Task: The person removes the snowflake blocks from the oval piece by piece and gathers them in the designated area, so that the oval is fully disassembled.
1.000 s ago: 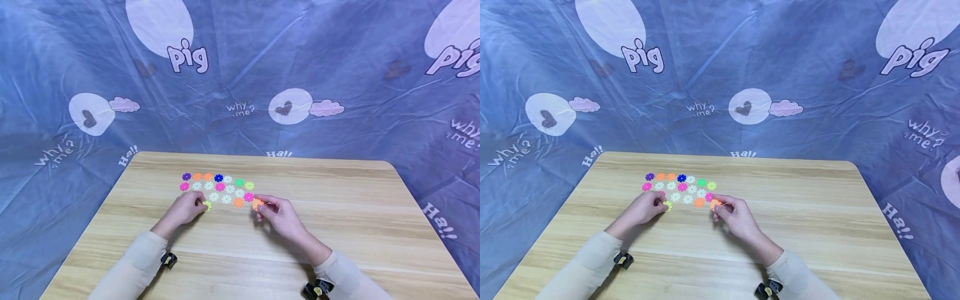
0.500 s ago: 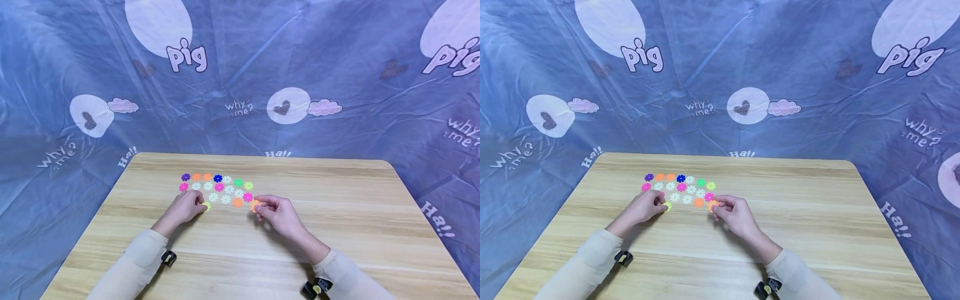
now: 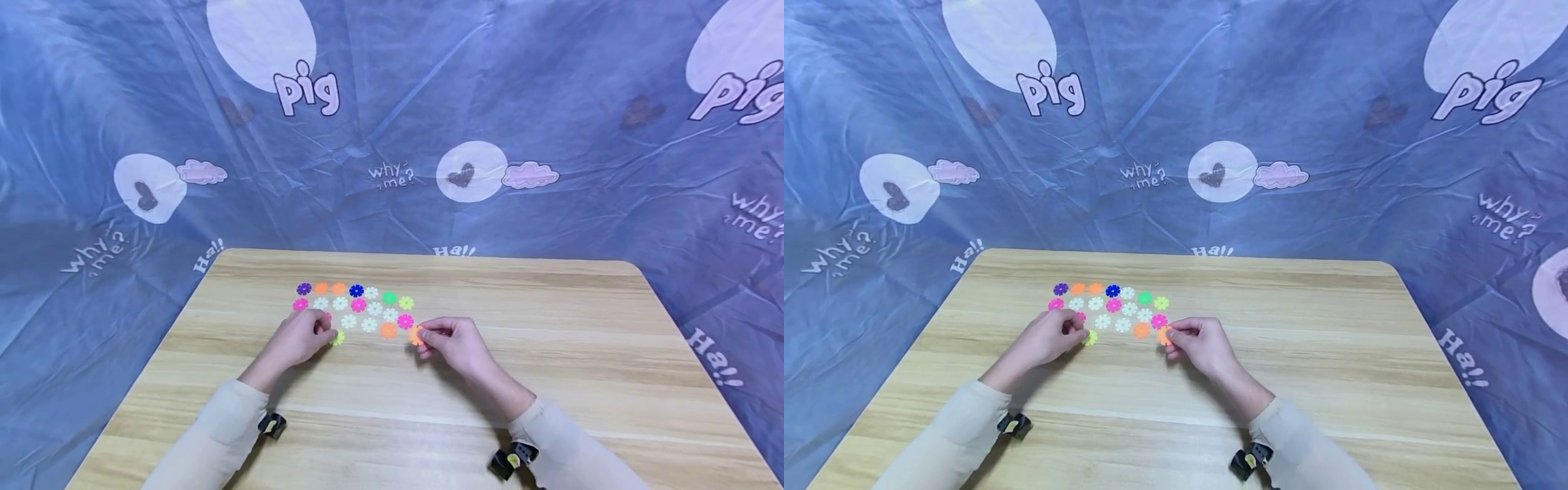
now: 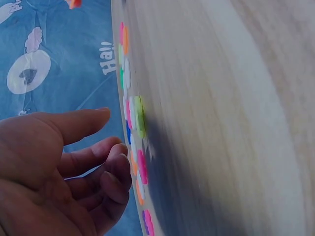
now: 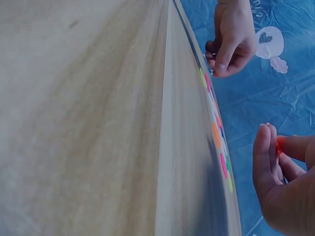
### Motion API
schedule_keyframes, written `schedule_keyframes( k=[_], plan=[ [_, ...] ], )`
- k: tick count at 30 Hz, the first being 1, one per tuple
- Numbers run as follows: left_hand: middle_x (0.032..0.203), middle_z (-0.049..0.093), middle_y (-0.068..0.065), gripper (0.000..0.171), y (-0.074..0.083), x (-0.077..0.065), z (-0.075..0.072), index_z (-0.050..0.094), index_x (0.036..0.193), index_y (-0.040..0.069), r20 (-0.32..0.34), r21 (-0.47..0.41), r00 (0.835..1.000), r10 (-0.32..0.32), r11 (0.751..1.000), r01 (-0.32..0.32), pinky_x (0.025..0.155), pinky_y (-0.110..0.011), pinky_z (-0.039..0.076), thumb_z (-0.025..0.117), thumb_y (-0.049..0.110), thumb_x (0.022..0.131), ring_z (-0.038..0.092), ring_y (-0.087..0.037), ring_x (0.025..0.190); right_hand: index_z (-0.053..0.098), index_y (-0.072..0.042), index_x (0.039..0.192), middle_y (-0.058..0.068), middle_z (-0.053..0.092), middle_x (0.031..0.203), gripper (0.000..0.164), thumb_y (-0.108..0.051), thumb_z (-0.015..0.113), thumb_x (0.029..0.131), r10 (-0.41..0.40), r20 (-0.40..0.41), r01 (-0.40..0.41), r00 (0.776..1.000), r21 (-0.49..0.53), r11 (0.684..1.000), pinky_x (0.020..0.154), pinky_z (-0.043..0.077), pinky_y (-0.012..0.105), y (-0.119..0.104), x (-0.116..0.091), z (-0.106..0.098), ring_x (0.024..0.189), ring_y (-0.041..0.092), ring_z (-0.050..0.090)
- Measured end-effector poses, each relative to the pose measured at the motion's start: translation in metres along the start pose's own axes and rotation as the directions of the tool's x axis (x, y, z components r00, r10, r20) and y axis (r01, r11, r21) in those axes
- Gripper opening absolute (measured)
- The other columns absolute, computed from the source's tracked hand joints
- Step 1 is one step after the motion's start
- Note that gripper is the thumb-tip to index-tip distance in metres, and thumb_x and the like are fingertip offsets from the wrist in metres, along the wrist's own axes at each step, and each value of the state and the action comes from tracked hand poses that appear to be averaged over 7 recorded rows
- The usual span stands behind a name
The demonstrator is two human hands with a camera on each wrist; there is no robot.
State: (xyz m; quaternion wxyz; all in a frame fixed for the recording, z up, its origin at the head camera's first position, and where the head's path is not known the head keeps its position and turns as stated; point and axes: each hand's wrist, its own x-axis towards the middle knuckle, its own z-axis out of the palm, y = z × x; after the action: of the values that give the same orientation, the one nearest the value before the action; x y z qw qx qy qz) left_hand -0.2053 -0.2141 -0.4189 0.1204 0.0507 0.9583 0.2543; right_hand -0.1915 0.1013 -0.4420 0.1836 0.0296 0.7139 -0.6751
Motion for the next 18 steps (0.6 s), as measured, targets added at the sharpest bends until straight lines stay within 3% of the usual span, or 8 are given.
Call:
schedule_keyframes(
  k=[8,18],
  plan=[
    [0.071,0.057,0.0,0.019,0.002,-0.005,0.0,0.068,0.086,0.012,0.002,-0.027,1.0,0.003,1.0,-0.002,0.061,-0.028,0.04,0.076,0.021,0.101,0.048,-0.014,0.063,0.07,0.016,0.113,0.028,0.08,0.097,0.017,0.006,0.069,0.1,0.088,0.051,-0.089,0.995,0.003,0.996,0.076,0.068,0.037,0.001,0.008,0.002,0.072,0.021,0.08],
    [0.071,0.056,0.001,0.02,0.004,-0.006,0.0,0.066,0.083,0.014,-0.009,-0.044,1.0,0.029,0.999,-0.029,0.064,-0.029,0.04,0.075,0.019,0.1,0.048,-0.014,0.065,0.07,0.015,0.105,0.022,0.078,0.088,0.01,0.006,0.068,0.1,0.147,0.068,-0.144,0.987,-0.047,0.988,0.071,0.068,0.034,0.002,0.018,0.008,0.067,0.017,0.077]
  ],
)
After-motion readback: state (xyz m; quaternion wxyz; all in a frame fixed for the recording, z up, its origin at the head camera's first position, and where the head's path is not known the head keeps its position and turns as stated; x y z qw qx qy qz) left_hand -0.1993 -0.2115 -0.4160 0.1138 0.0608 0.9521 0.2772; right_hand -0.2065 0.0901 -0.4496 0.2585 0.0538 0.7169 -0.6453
